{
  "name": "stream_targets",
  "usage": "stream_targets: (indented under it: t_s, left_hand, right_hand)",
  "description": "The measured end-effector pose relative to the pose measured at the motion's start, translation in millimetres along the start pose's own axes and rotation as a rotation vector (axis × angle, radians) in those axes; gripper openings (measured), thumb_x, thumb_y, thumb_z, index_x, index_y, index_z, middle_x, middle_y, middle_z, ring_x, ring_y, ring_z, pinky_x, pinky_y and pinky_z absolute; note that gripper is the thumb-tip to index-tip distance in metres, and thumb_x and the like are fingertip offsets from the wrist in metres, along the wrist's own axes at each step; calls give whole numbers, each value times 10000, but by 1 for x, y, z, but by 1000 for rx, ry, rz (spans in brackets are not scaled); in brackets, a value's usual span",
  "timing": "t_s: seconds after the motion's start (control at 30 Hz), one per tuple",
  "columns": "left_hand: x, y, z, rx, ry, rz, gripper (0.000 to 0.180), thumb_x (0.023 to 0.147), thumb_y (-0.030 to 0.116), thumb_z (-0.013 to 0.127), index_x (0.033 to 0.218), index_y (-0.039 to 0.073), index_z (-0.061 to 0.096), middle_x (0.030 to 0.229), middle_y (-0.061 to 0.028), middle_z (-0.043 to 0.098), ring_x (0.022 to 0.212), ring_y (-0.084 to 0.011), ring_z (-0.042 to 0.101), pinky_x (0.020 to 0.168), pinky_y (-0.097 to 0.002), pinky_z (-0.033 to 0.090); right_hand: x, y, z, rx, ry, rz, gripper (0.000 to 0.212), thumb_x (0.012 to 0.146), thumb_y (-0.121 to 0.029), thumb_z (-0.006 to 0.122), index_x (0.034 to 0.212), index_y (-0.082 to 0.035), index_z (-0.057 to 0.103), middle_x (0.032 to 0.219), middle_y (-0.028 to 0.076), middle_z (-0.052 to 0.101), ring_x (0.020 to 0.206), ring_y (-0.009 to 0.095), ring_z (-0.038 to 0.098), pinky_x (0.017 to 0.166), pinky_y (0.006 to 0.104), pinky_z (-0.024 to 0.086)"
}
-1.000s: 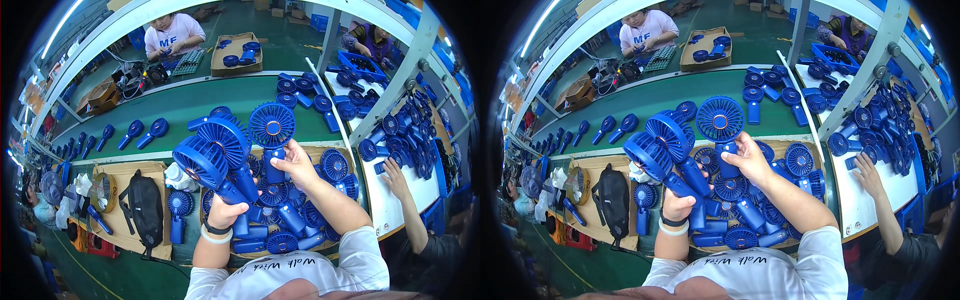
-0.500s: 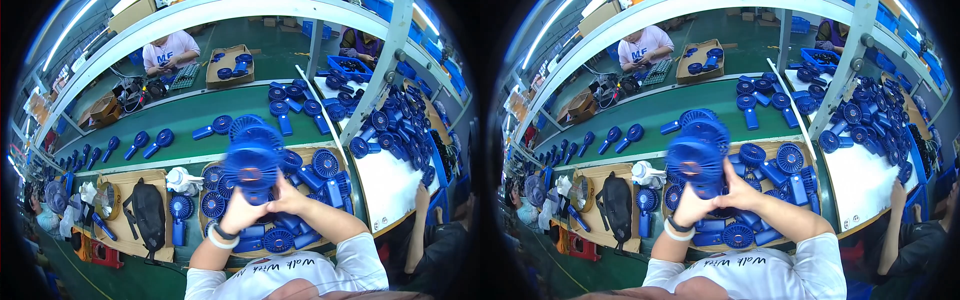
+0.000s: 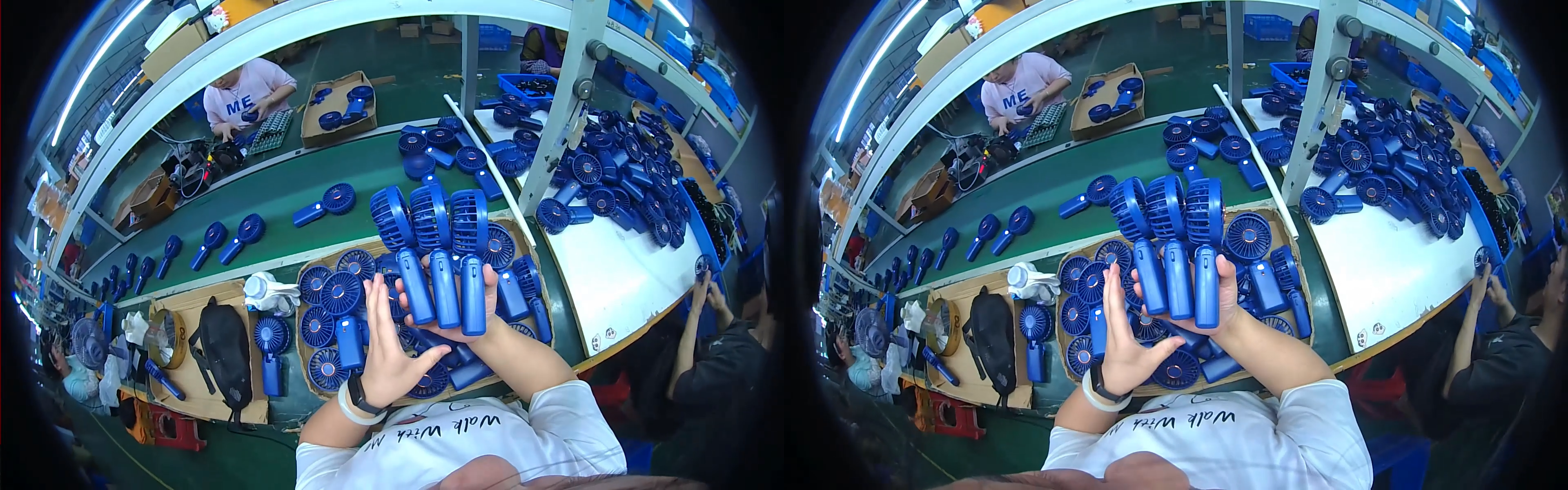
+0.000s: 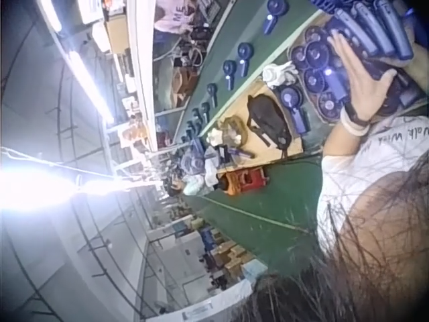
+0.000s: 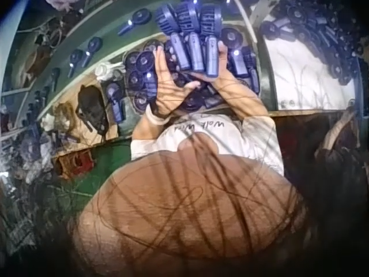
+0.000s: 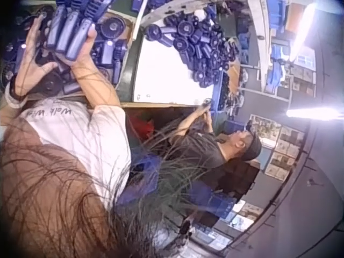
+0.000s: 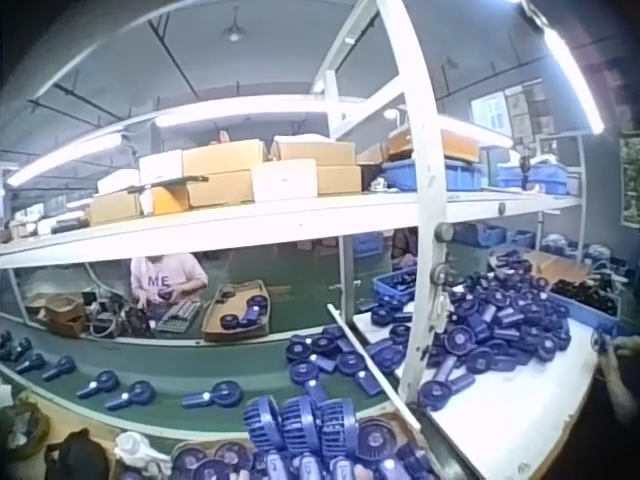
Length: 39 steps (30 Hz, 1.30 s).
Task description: The person sorts handheld fans on an assembly line by hand, inspecting each fan and arranging them on a work bench.
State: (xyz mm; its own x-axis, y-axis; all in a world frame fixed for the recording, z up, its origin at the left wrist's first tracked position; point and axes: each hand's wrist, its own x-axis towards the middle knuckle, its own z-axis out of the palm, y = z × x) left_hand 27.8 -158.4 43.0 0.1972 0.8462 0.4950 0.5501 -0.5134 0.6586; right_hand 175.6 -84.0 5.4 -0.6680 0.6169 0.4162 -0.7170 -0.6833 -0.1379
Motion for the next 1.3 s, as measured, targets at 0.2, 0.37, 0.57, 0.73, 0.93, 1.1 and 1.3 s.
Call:
stream_targets:
  t_s: [0.2,0.37,0.57,0.73,0.93,1.1,1.3]
  left_hand:
    - [9,14,21,298,-49,258,486,652,153,746,1103,275,614,1351,-215,294,1226,-551,235,980,-611,259]
    - [-37,-1,10,404,-124,164,482,656,206,711,1124,227,595,1279,-208,363,1176,-469,343,939,-570,326]
    - [-66,-65,-18,749,-1,-567,722,702,271,717,1248,-55,375,1060,-227,502,950,-365,504,829,-432,426]
    - [-64,-80,-44,-1076,230,-833,495,907,280,497,1262,-46,386,1088,-177,571,860,-211,594,726,-303,488]
    - [-43,-88,-27,-1811,148,-639,467,898,246,475,1265,-29,388,1211,-224,484,1009,-275,530,838,-368,450]
    - [-25,-87,-20,-1636,137,-643,430,884,191,484,1254,-15,409,1233,-237,470,950,-273,559,831,-387,472]
    - [-13,-83,4,-643,283,-666,743,706,-28,694,1293,42,245,1053,-97,509,937,-145,536,786,-281,475]
  right_hand:
    - [-17,0,3,-52,268,-33,810,679,-555,641,1268,-45,421,1261,192,473,1143,321,497,977,462,395]
    - [-94,-48,79,-819,702,-152,1144,489,-591,766,1342,3,289,1255,249,441,1107,343,512,893,417,469]
    - [-275,-210,30,-1511,1743,-662,543,747,-274,691,1153,2,460,877,39,535,732,132,511,649,252,425]
    - [-355,-311,-11,-1556,1808,-599,495,735,-307,720,1100,-12,562,982,41,575,820,149,542,719,275,440]
    - [-347,-353,-32,-2234,2016,-573,646,800,-421,635,1201,61,478,1189,214,494,1062,308,492,930,383,370]
    - [-224,-252,-4,-2688,1424,-436,387,831,-95,609,1194,-14,502,1223,137,496,1142,259,455,974,356,335]
    - [-91,-88,33,-2375,760,38,119,755,-3,597,872,-19,587,931,125,617,896,251,595,800,337,466]
